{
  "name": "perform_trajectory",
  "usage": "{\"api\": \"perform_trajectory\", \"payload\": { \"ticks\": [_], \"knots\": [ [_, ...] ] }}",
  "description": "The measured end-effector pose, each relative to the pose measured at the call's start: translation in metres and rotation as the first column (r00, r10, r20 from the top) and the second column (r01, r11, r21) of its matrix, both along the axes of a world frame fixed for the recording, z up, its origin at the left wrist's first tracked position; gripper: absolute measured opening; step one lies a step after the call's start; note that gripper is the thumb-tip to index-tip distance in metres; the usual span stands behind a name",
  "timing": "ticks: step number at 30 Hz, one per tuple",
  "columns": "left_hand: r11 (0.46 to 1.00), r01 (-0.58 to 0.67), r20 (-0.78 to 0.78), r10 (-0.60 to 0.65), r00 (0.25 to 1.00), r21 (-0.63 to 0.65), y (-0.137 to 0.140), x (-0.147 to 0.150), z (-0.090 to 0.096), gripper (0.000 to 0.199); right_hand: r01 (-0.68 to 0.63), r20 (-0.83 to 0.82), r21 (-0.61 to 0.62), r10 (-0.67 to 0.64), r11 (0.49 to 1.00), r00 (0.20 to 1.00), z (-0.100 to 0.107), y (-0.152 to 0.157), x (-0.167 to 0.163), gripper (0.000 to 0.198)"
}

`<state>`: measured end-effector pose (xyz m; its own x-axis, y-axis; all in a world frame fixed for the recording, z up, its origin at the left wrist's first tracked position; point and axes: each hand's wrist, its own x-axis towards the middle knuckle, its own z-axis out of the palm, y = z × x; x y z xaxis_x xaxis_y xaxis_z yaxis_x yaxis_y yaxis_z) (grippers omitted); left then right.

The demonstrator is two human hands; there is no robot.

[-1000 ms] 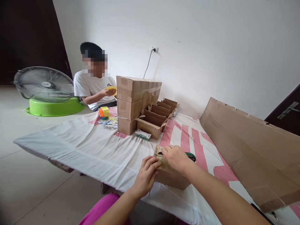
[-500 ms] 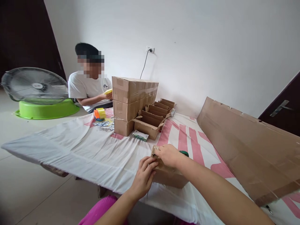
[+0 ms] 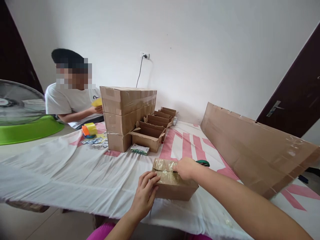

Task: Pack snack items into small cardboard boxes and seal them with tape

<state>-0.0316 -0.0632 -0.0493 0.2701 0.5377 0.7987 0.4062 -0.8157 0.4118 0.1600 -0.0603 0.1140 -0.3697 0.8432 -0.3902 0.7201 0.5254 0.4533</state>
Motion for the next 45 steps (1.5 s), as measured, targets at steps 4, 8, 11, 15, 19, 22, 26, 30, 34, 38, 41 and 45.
{"api": "perform_trajectory", "payload": {
  "ticks": [4, 8, 11, 15, 19, 22, 26, 30, 34, 38, 41, 45],
  "knots": [
    [1.0, 0.028, -0.011, -0.028, 1.0, 0.007, -0.001, 0.003, -0.001, 0.032, 0.024, 0.01, -0.002, -0.024, 1.0, 1.0, 0.0, -0.01, 0.01, 0.027],
    [1.0, 0.026, -0.013, -0.025, 1.0, 0.014, -0.001, 0.005, 0.0, 0.031, 0.044, 0.008, -0.007, -0.044, 0.999, 0.999, 0.0, -0.013, 0.015, 0.027],
    [0.999, 0.022, -0.019, -0.021, 1.0, 0.023, 0.0, 0.004, 0.0, 0.031, 0.065, 0.013, -0.015, -0.065, 0.998, 0.998, 0.002, -0.013, 0.016, 0.028],
    [1.0, 0.013, -0.025, -0.012, 1.0, 0.027, 0.0, 0.003, -0.001, 0.031, 0.09, 0.028, -0.029, -0.09, 0.995, 0.996, 0.004, -0.014, 0.016, 0.03],
    [1.0, 0.014, -0.026, -0.013, 1.0, 0.027, 0.0, 0.003, 0.001, 0.031, 0.147, 0.056, -0.046, -0.144, 0.988, 0.988, -0.001, -0.02, 0.028, 0.03],
    [0.999, 0.022, -0.028, -0.022, 0.999, 0.026, 0.0, 0.003, 0.002, 0.031, 0.193, 0.034, -0.031, -0.192, 0.981, 0.981, -0.004, -0.027, 0.044, 0.027],
    [1.0, 0.031, -0.013, -0.03, 0.999, 0.008, 0.001, 0.003, 0.001, 0.032, 0.273, -0.064, 0.005, -0.272, 0.962, 0.96, 0.002, -0.036, 0.067, 0.024],
    [0.998, 0.049, 0.013, -0.049, 0.999, -0.037, -0.001, 0.005, -0.003, 0.037, 0.392, -0.247, 0.029, -0.373, 0.919, 0.894, 0.011, -0.046, 0.099, 0.022],
    [0.982, 0.06, 0.22, -0.019, 0.975, -0.182, -0.001, 0.006, -0.008, 0.046, 0.518, -0.46, 0.014, -0.454, 0.856, 0.763, -0.006, -0.059, 0.132, 0.026],
    [0.88, 0.138, 0.488, 0.116, 0.865, -0.454, 0.01, 0.004, -0.016, 0.034, 0.567, -0.532, -0.039, -0.497, 0.823, 0.685, -0.069, -0.075, 0.15, 0.034],
    [0.728, 0.178, 0.513, 0.267, 0.816, -0.662, 0.026, 0.002, -0.023, 0.027, 0.563, -0.604, -0.111, -0.506, 0.819, 0.616, -0.129, -0.082, 0.16, 0.036],
    [0.669, 0.202, 0.48, 0.26, 0.838, -0.716, 0.042, 0.0, -0.028, 0.026, 0.573, -0.703, -0.111, -0.472, 0.812, 0.533, -0.179, -0.079, 0.17, 0.041]
  ]
}}
